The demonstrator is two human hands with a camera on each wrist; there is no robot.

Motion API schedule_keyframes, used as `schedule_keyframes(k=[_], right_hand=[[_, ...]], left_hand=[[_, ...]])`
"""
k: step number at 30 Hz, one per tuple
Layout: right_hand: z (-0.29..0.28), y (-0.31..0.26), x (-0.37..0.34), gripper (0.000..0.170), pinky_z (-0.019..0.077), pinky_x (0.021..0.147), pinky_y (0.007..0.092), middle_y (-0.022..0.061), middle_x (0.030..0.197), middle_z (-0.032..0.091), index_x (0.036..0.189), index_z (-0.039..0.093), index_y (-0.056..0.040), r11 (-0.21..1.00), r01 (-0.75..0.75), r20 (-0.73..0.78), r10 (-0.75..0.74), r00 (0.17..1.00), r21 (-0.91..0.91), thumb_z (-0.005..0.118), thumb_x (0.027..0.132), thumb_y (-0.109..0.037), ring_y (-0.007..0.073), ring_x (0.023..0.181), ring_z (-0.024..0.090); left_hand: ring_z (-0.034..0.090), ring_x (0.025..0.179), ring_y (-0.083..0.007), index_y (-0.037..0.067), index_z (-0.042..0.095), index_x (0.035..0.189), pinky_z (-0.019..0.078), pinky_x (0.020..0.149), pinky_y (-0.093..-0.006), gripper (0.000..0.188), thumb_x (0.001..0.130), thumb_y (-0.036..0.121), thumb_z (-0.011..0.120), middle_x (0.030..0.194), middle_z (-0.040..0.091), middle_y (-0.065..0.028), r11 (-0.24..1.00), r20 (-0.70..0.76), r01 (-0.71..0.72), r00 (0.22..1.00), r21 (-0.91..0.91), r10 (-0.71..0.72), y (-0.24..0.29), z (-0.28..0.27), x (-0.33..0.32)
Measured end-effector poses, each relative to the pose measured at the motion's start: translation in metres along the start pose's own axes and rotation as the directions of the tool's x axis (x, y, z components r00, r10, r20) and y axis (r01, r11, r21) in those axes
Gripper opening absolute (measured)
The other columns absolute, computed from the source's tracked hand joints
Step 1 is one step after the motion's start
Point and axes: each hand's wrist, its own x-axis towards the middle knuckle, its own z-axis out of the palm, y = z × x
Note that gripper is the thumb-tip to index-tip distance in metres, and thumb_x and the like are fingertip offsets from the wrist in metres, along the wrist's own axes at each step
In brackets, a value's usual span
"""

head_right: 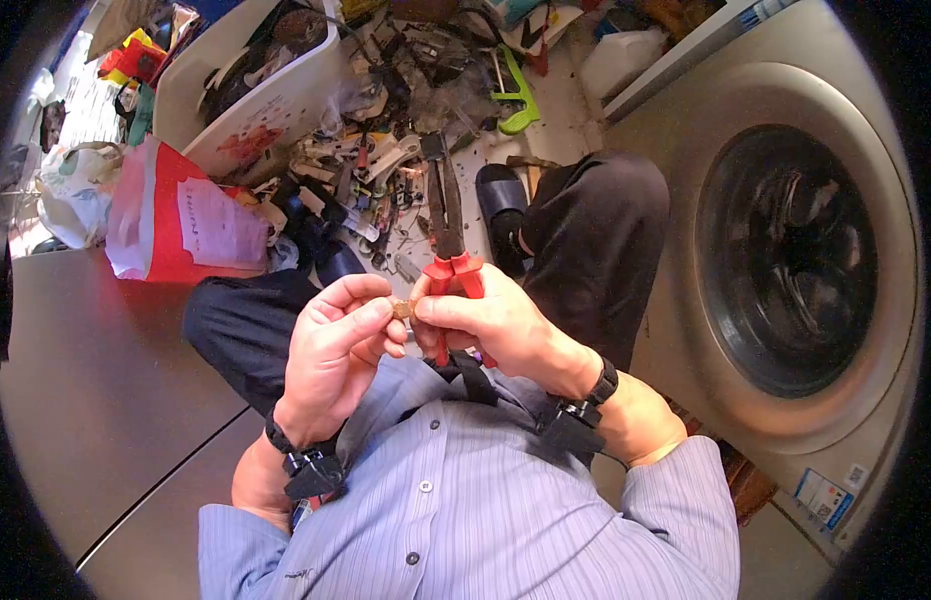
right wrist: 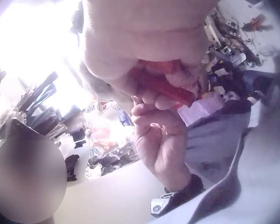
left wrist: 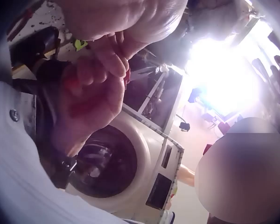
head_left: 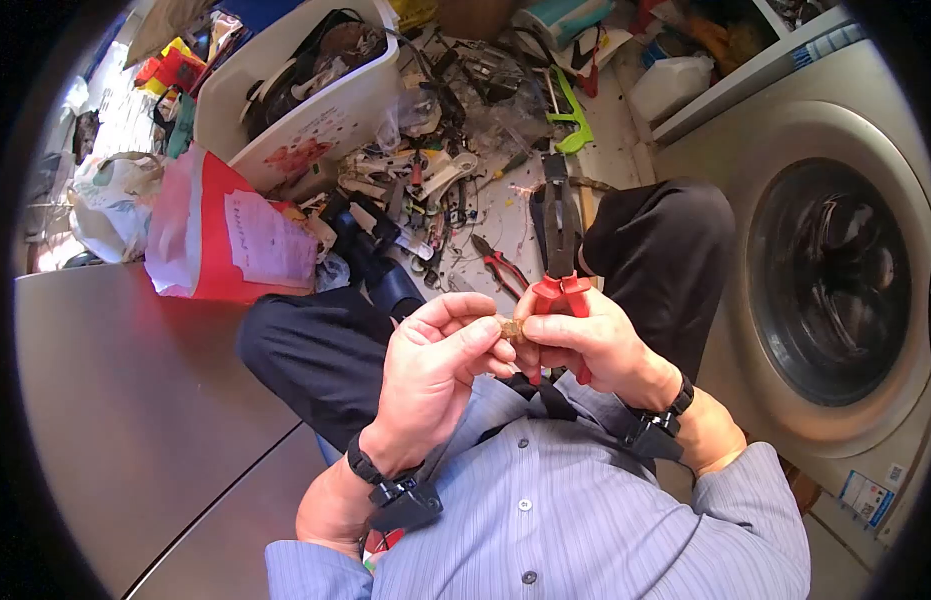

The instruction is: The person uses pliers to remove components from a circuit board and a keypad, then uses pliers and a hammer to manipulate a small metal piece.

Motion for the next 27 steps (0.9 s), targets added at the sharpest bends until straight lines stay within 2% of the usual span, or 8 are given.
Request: schedule_keyframes(k=[2,6,8,17,21,27], right_hand=[[0.001,0.004,0.004,0.020,0.0499,0.061,0.0265,0.0054,0.078,0.064,0.096,0.063,-0.0022,1.000,-0.025,0.026,0.025,0.999,0.013,0.065,0.099,-0.022,0.0141,0.070,0.064],[0.004,0.008,0.012,0.021,0.0512,0.061,0.0274,0.0065,0.079,0.064,0.095,0.063,-0.0018,0.995,-0.064,0.064,0.059,0.996,0.073,0.065,0.099,-0.022,0.0151,0.069,0.063],[0.005,0.009,0.014,0.020,0.0520,0.061,0.0284,0.0072,0.079,0.064,0.095,0.063,-0.0019,0.990,-0.108,0.079,0.101,0.992,0.091,0.065,0.099,-0.022,0.0158,0.070,0.063],[-0.001,0.023,0.026,0.020,0.0522,0.060,0.0288,0.0075,0.080,0.064,0.097,0.063,-0.0025,0.973,-0.179,0.034,0.176,0.984,0.144,0.065,0.098,-0.022,0.0167,0.070,0.064],[-0.005,0.024,0.030,0.019,0.0517,0.060,0.0283,0.0072,0.080,0.064,0.098,0.063,-0.0029,0.971,-0.186,0.026,0.184,0.983,0.153,0.065,0.098,-0.022,0.0166,0.070,0.065],[-0.005,0.019,0.032,0.019,0.0495,0.059,0.0272,0.0053,0.079,0.063,0.093,0.063,-0.0039,0.986,-0.154,0.016,0.153,0.988,0.057,0.064,0.099,-0.022,0.0140,0.069,0.063]], left_hand=[[0.074,0.081,-0.0196,-0.003,0.065,0.118,0.0642,0.072,-0.0318,0.020,0.099,0.003,0.066,0.095,0.074,-0.0139,0.995,-0.014,0.042,0.999,-0.090,-0.043,-0.003,-0.007,0.000],[0.073,0.078,-0.0189,-0.002,0.065,0.118,0.0630,0.071,-0.0297,0.019,0.100,0.004,0.066,0.093,0.073,-0.0134,0.988,-0.031,0.087,0.995,-0.125,-0.091,-0.006,-0.018,0.000],[0.068,0.075,-0.0156,0.000,0.067,0.116,0.0580,0.065,-0.0267,0.017,0.100,0.005,0.066,0.092,0.071,-0.0095,0.982,-0.030,0.096,0.994,-0.162,-0.102,-0.009,-0.021,0.001],[0.067,0.075,-0.0145,0.001,0.067,0.114,0.0555,0.064,-0.0265,0.015,0.102,0.010,0.064,0.093,0.071,-0.0094,0.991,-0.089,0.016,0.996,-0.130,-0.027,-0.018,-0.020,-0.001],[0.067,0.074,-0.0148,0.000,0.067,0.113,0.0552,0.063,-0.0266,0.015,0.103,0.011,0.063,0.092,0.072,-0.0095,0.989,-0.082,0.031,0.996,-0.143,-0.044,-0.016,-0.019,0.004],[0.065,0.065,-0.0150,0.000,0.067,0.111,0.0534,0.054,-0.0276,0.017,0.105,0.014,0.059,0.086,0.071,-0.0087,0.994,-0.097,0.081,0.991,-0.079,-0.088,-0.015,-0.021,0.008]])
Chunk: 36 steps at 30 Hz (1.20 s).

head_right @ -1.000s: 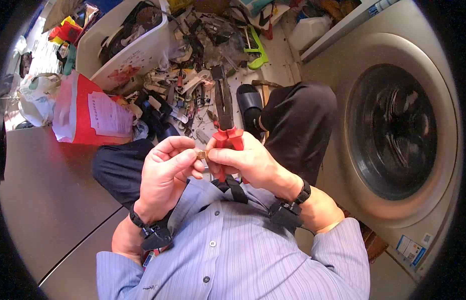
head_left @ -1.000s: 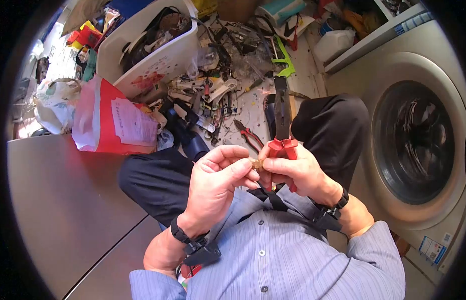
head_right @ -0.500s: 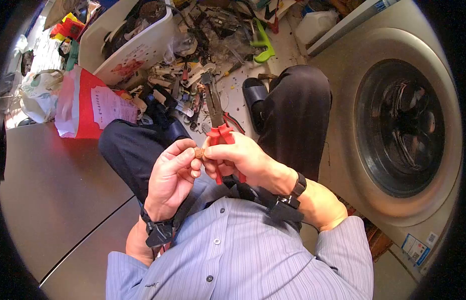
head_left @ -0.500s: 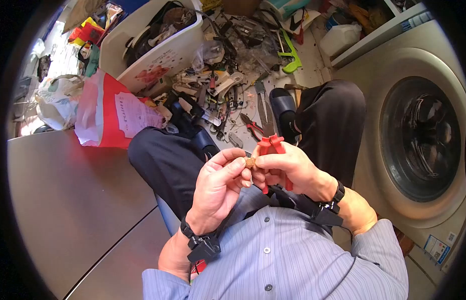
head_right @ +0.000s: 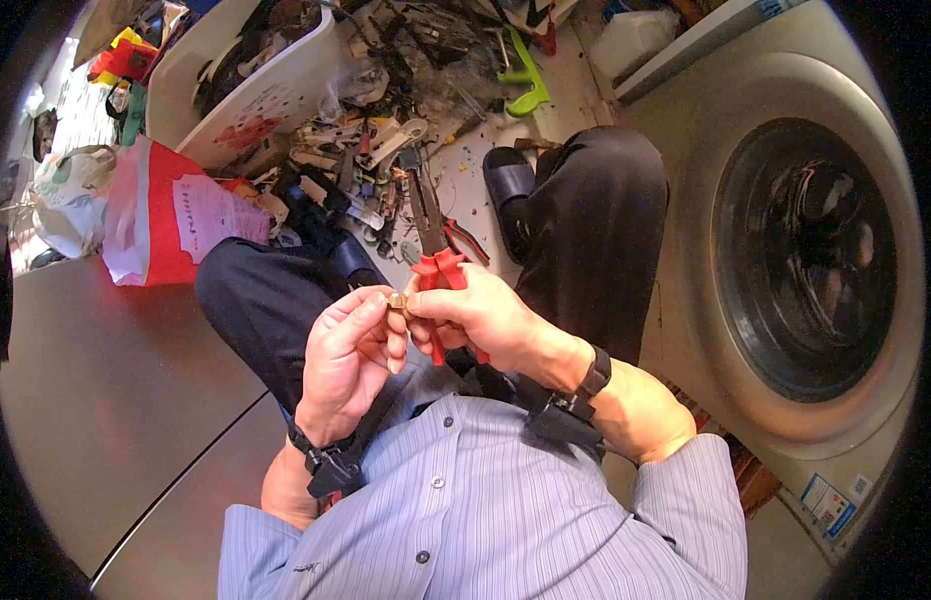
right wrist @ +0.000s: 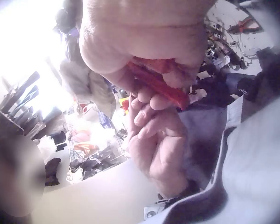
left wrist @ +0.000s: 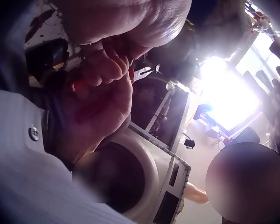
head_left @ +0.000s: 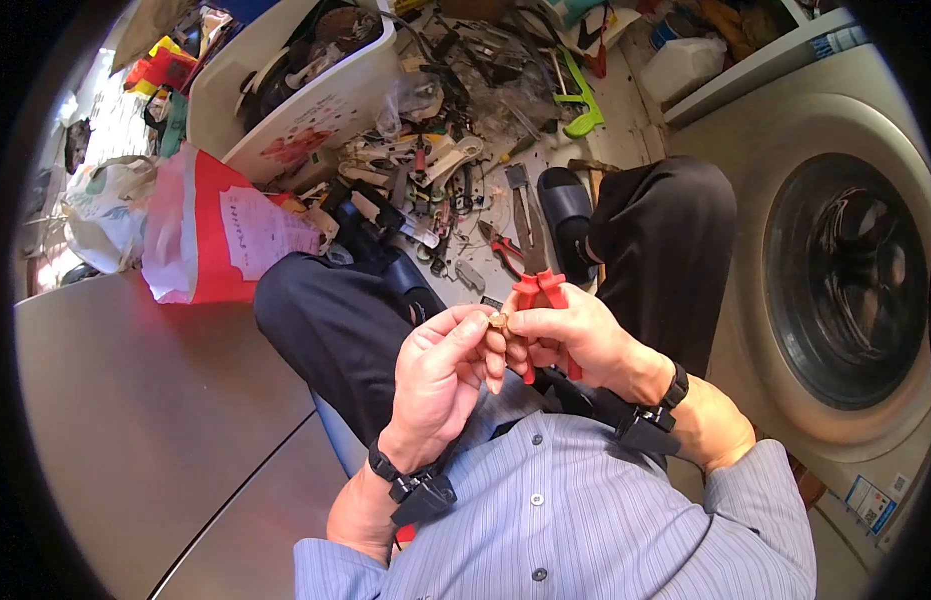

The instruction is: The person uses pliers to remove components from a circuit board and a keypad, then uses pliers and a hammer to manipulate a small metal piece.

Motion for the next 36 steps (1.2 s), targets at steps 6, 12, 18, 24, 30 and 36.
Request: schedule_keyframes(k=[6,12,18,24,30,36], right_hand=[[-0.001,0.000,0.001,0.021,0.0456,0.057,0.0250,0.0030,0.075,0.062,0.090,0.063,-0.0050,0.999,0.036,0.017,-0.035,0.999,-0.040,0.063,0.099,-0.023,0.0111,0.065,0.059],[-0.005,0.002,0.006,0.021,0.0474,0.058,0.0270,0.0079,0.075,0.064,0.092,0.063,-0.0007,0.996,0.016,0.036,-0.013,0.999,-0.088,0.063,0.096,-0.021,0.0148,0.067,0.062],[-0.006,0.010,0.006,0.020,0.0451,0.058,0.0257,0.0055,0.074,0.064,0.096,0.065,-0.0006,0.990,0.052,-0.036,-0.057,0.998,-0.129,0.065,0.095,-0.021,0.0119,0.066,0.062],[-0.003,-0.002,0.001,0.016,0.0464,0.061,0.0250,0.0023,0.077,0.065,0.093,0.067,-0.0020,0.959,0.096,-0.061,-0.116,0.991,-0.266,0.063,0.096,-0.018,0.0092,0.070,0.061],[-0.007,-0.001,0.000,0.014,0.0473,0.061,0.0251,0.0022,0.075,0.065,0.091,0.067,-0.0019,0.983,0.072,-0.028,-0.078,0.997,-0.170,0.063,0.095,-0.015,0.0096,0.068,0.061],[-0.008,0.001,0.001,0.016,0.0470,0.060,0.0248,0.0047,0.077,0.066,0.096,0.065,-0.0008,0.984,0.106,-0.032,-0.112,0.993,-0.145,0.067,0.096,-0.016,0.0124,0.069,0.064]], left_hand=[[0.063,0.060,-0.0146,0.000,0.066,0.105,0.0515,0.050,-0.0270,0.018,0.106,0.016,0.057,0.080,0.069,-0.0073,0.998,-0.031,0.053,0.998,0.017,-0.053,0.000,-0.003,0.001],[0.061,0.055,-0.0130,0.003,0.064,0.096,0.0491,0.045,-0.0259,0.017,0.105,0.016,0.057,0.076,0.067,-0.0049,0.996,-0.062,0.082,0.995,0.047,-0.079,0.000,-0.003,0.004],[0.060,0.051,-0.0117,0.004,0.064,0.094,0.0483,0.044,-0.0239,0.019,0.105,0.019,0.058,0.072,0.065,-0.0041,0.975,-0.160,0.011,0.987,0.224,0.026,-0.005,-0.001,0.006],[0.061,0.052,-0.0122,0.004,0.064,0.093,0.0484,0.044,-0.0241,0.018,0.104,0.018,0.061,0.072,0.065,-0.0042,0.934,-0.187,0.010,0.980,0.357,0.061,-0.007,0.001,0.007],[0.061,0.053,-0.0128,0.003,0.063,0.094,0.0485,0.044,-0.0253,0.018,0.103,0.019,0.061,0.073,0.065,-0.0044,0.973,-0.083,0.087,0.994,0.212,-0.071,-0.003,-0.001,0.010],[0.063,0.062,-0.0096,0.002,0.065,0.097,0.0504,0.051,-0.0232,0.011,0.101,0.012,0.065,0.078,0.066,-0.0024,0.904,-0.155,-0.108,0.970,0.413,0.187,-0.013,0.007,0.012]])
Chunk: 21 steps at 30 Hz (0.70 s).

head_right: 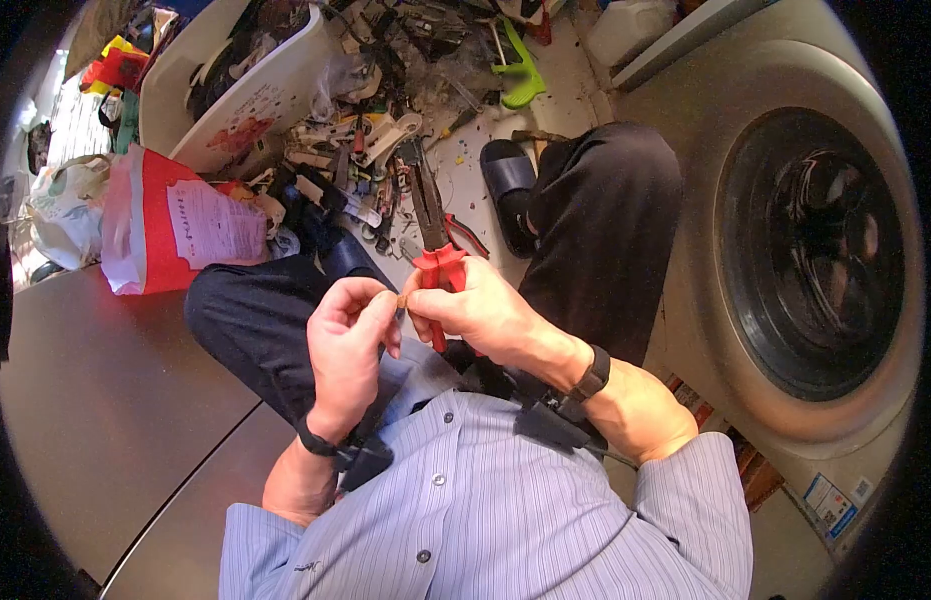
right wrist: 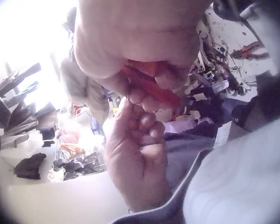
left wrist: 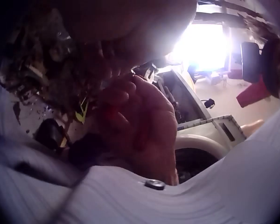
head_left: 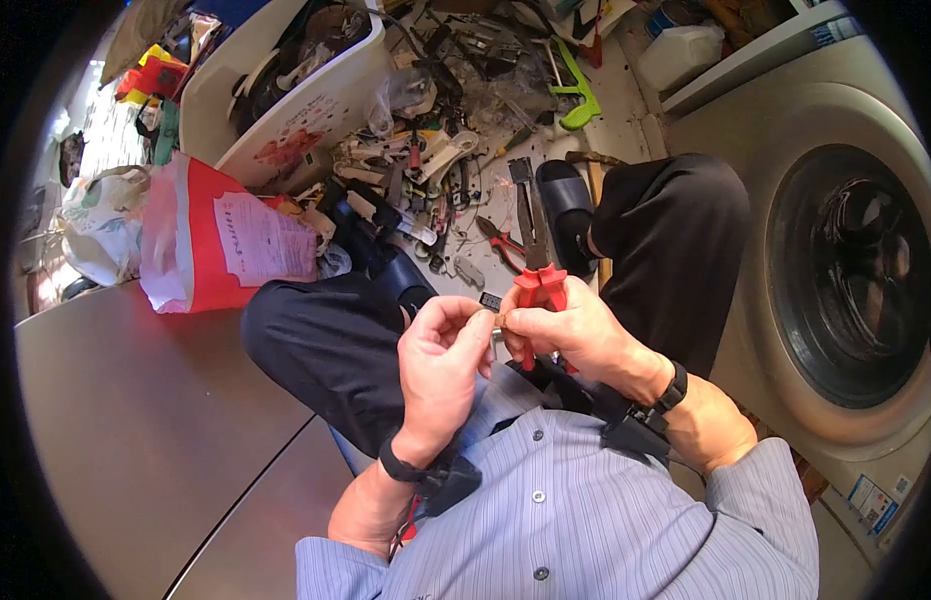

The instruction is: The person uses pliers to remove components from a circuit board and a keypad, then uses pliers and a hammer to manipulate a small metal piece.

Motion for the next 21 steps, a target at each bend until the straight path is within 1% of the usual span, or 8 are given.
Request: schedule_keyframes(k=[3,4,6,7,11,13,16,21], right_hand=[[0.002,0.004,0.000,0.016,0.0490,0.061,0.0256,0.0050,0.078,0.066,0.095,0.065,-0.0005,0.999,0.046,-0.034,-0.045,0.998,0.014,0.067,0.096,-0.017,0.0124,0.069,0.064],[0.002,0.004,0.000,0.015,0.0492,0.061,0.0261,0.0038,0.077,0.065,0.094,0.066,-0.0008,0.998,0.060,-0.044,-0.061,0.997,-0.014,0.065,0.096,-0.015,0.0114,0.067,0.062],[0.003,0.006,0.000,0.014,0.0494,0.060,0.0267,0.0025,0.075,0.064,0.092,0.067,-0.0011,0.997,0.073,-0.053,-0.075,0.996,-0.040,0.064,0.096,-0.014,0.0104,0.066,0.061],[0.003,0.008,0.001,0.014,0.0495,0.060,0.0268,0.0022,0.076,0.064,0.094,0.068,-0.0007,0.994,0.102,-0.087,-0.106,0.991,-0.042,0.064,0.096,-0.013,0.0101,0.066,0.061],[0.002,0.011,0.001,0.013,0.0495,0.061,0.0269,0.0011,0.077,0.064,0.098,0.069,-0.0002,0.985,0.157,-0.137,-0.167,0.977,-0.078,0.064,0.097,-0.012,0.0089,0.067,0.060],[0.002,0.010,0.000,0.013,0.0493,0.062,0.0268,0.0008,0.078,0.065,0.098,0.069,-0.0003,0.983,0.140,-0.142,-0.156,0.978,-0.115,0.064,0.097,-0.012,0.0085,0.068,0.059],[0.002,0.010,-0.002,0.012,0.0490,0.062,0.0267,0.0004,0.078,0.065,0.098,0.069,-0.0005,0.979,0.120,-0.135,-0.143,0.980,-0.167,0.064,0.097,-0.012,0.0080,0.068,0.059],[0.002,0.011,-0.002,0.012,0.0488,0.062,0.0263,0.0004,0.078,0.064,0.098,0.069,-0.0009,0.983,0.111,-0.137,-0.131,0.982,-0.146,0.063,0.097,-0.011,0.0078,0.068,0.059]], left_hand=[[0.063,0.069,-0.0068,-0.003,0.068,0.107,0.0527,0.059,-0.0219,0.010,0.099,0.004,0.067,0.090,0.069,-0.0046,0.848,0.006,-0.325,0.935,0.418,0.355,-0.008,-0.001,-0.004],[0.063,0.069,-0.0068,-0.003,0.068,0.107,0.0527,0.059,-0.0219,0.010,0.099,0.004,0.067,0.090,0.069,-0.0046,0.847,0.005,-0.326,0.934,0.420,0.357,-0.011,-0.004,-0.004],[0.066,0.073,-0.0086,-0.005,0.070,0.108,0.0555,0.064,-0.0234,0.012,0.098,0.001,0.067,0.092,0.070,-0.0058,0.695,0.098,-0.441,0.875,0.568,0.475,-0.011,-0.004,-0.004],[0.068,0.076,-0.0101,-0.007,0.072,0.110,0.0571,0.068,-0.0241,0.014,0.098,-0.001,0.067,0.093,0.070,-0.0061,0.764,0.067,-0.395,0.904,0.510,0.423,-0.007,0.000,-0.007],[0.068,0.077,-0.0109,-0.006,0.072,0.111,0.0570,0.070,-0.0243,0.015,0.097,-0.001,0.068,0.093,0.071,-0.0068,0.755,0.115,-0.425,0.896,0.500,0.428,0.001,0.005,-0.006],[0.069,0.078,-0.0116,-0.005,0.072,0.111,0.0567,0.071,-0.0245,0.016,0.097,0.001,0.069,0.092,0.072,-0.0073,0.882,0.084,-0.299,0.954,0.366,0.288,-0.001,0.000,-0.002],[0.068,0.079,-0.0118,-0.005,0.073,0.112,0.0558,0.072,-0.0252,0.017,0.099,0.006,0.069,0.091,0.073,-0.0075,0.937,0.058,-0.185,0.983,0.296,0.175,-0.001,-0.003,0.000],[0.066,0.077,-0.0115,-0.005,0.073,0.110,0.0546,0.071,-0.0259,0.020,0.101,0.012,0.067,0.090,0.073,-0.0070,0.949,0.111,-0.189,0.980,0.252,0.165,-0.002,-0.009,0.002]])
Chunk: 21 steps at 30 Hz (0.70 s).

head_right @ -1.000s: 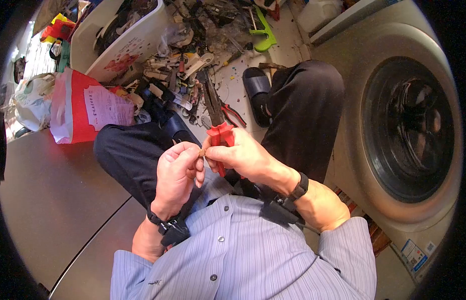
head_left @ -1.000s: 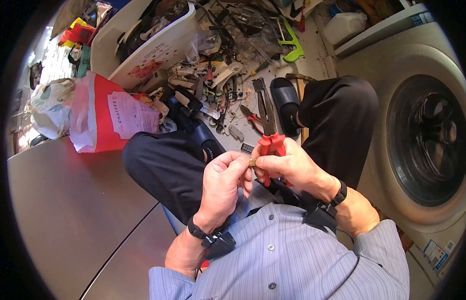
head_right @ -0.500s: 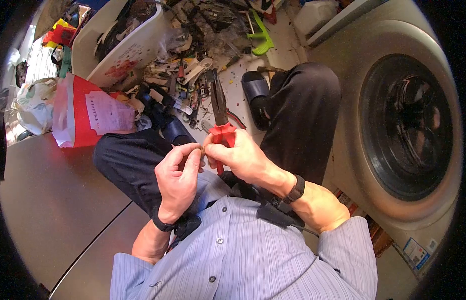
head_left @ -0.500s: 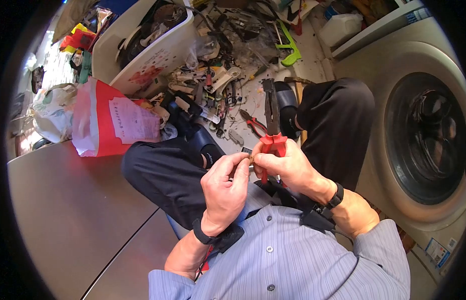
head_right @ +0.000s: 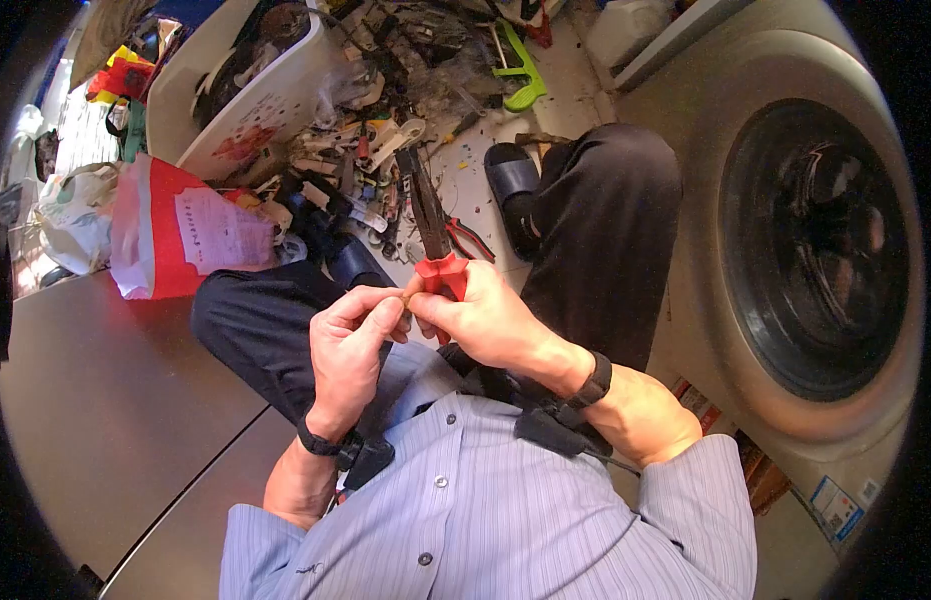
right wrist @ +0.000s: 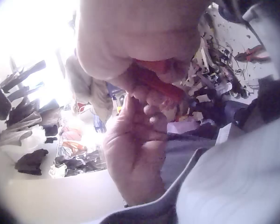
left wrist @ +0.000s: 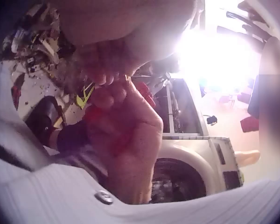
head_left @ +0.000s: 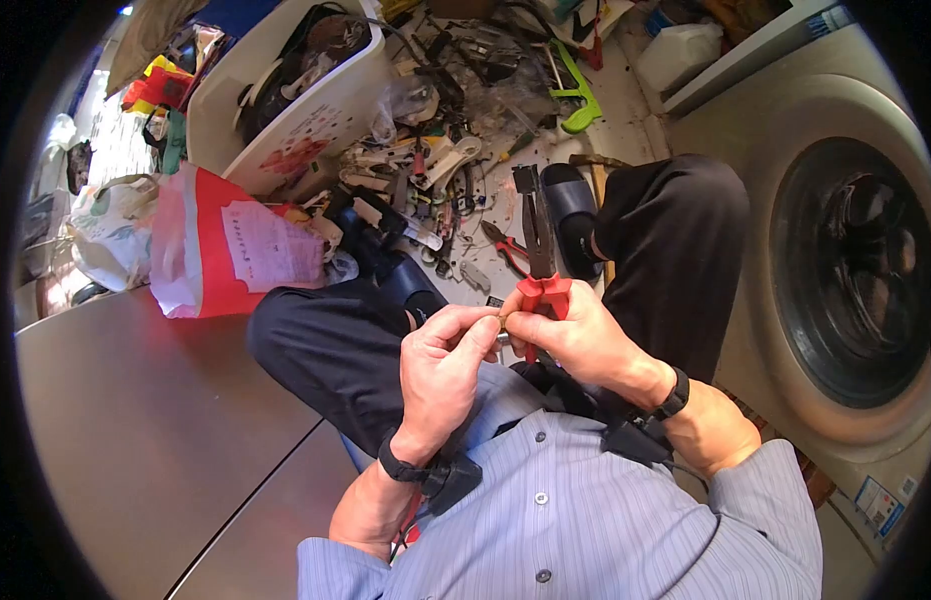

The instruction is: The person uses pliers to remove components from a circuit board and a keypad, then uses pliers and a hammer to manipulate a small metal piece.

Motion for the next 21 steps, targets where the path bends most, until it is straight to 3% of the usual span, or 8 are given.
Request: schedule_keyframes(k=[6,11,21], right_hand=[[-0.005,-0.006,0.000,0.012,0.0493,0.062,0.0262,0.0015,0.077,0.064,0.095,0.067,-0.0009,0.996,-0.025,0.099,0.016,0.995,0.090,0.064,0.098,-0.012,0.0095,0.067,0.061],[-0.004,-0.015,-0.001,0.013,0.0501,0.061,0.0266,0.0026,0.079,0.064,0.091,0.065,-0.0024,0.960,-0.202,0.088,0.188,0.978,0.192,0.065,0.098,-0.014,0.0112,0.068,0.062],[-0.011,-0.008,0.002,0.021,0.0456,0.056,0.0240,0.0038,0.077,0.065,0.092,0.066,-0.0029,0.952,-0.250,0.107,0.234,0.966,0.175,0.068,0.097,-0.024,0.0117,0.068,0.065]], left_hand=[[0.064,0.076,-0.0110,-0.003,0.072,0.108,0.0535,0.069,-0.0256,0.020,0.103,0.014,0.065,0.089,0.071,-0.0059,0.995,0.023,0.045,0.999,-0.094,-0.043,0.001,0.003,0.000],[0.064,0.076,-0.0110,-0.002,0.070,0.107,0.0532,0.067,-0.0251,0.020,0.105,0.016,0.063,0.090,0.071,-0.0059,0.989,0.030,0.105,0.994,-0.108,-0.103,0.000,0.003,-0.001],[0.064,0.076,-0.0096,-0.004,0.069,0.112,0.0526,0.066,-0.0235,0.024,0.107,0.018,0.060,0.092,0.070,-0.0050,0.983,0.064,0.141,0.989,-0.117,-0.135,-0.007,0.001,0.001]])
